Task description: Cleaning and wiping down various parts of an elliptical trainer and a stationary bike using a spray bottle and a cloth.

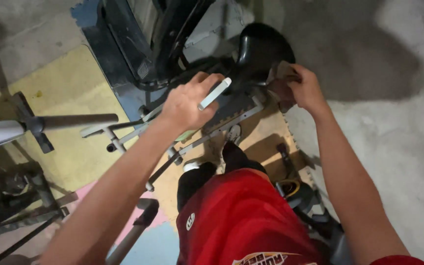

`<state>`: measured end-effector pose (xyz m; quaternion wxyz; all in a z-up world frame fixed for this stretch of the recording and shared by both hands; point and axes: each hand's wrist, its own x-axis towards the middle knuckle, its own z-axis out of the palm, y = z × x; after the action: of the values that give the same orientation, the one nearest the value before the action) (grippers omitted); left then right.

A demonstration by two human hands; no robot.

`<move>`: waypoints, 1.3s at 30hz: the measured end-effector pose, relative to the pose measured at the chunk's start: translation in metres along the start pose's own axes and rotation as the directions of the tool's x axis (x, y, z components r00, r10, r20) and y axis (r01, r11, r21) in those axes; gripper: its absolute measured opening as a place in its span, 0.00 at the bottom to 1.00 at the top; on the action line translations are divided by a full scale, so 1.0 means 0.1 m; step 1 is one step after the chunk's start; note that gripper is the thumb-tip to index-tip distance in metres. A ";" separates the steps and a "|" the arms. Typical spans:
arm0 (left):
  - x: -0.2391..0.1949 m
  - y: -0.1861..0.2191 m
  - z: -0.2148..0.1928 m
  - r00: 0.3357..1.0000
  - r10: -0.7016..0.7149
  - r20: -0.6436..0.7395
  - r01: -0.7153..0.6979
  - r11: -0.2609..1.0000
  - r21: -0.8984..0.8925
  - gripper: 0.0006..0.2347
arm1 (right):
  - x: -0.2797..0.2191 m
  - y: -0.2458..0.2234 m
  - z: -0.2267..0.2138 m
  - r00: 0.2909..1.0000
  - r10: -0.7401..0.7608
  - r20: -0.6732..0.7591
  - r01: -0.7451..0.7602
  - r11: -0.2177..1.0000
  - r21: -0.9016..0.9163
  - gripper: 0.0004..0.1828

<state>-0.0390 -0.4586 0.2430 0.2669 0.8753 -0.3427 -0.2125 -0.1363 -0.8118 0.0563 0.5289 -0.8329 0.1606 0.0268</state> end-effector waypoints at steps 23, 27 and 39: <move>1.42 -0.70 2.26 0.829 -0.530 -0.178 0.428 0.807 -0.408 0.47 | 0.97 0.43 -0.16 0.943 0.331 -0.035 -0.329 0.910 -0.253 0.44; 1.49 -0.38 1.98 0.634 -0.767 0.101 0.730 0.550 -0.406 0.47 | 1.08 0.56 -0.36 0.888 0.399 0.228 -0.380 0.917 -0.126 0.49; 1.47 -0.44 2.13 0.799 -0.602 -0.002 0.601 0.798 0.032 0.23 | 1.13 0.57 -0.36 0.711 0.569 0.414 -0.557 0.814 -0.162 0.57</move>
<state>-0.0361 -0.6042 0.0248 0.1706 0.9420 -0.0517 -0.2845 -0.0504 -0.8929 -0.0024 0.5072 -0.7218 0.2811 0.3778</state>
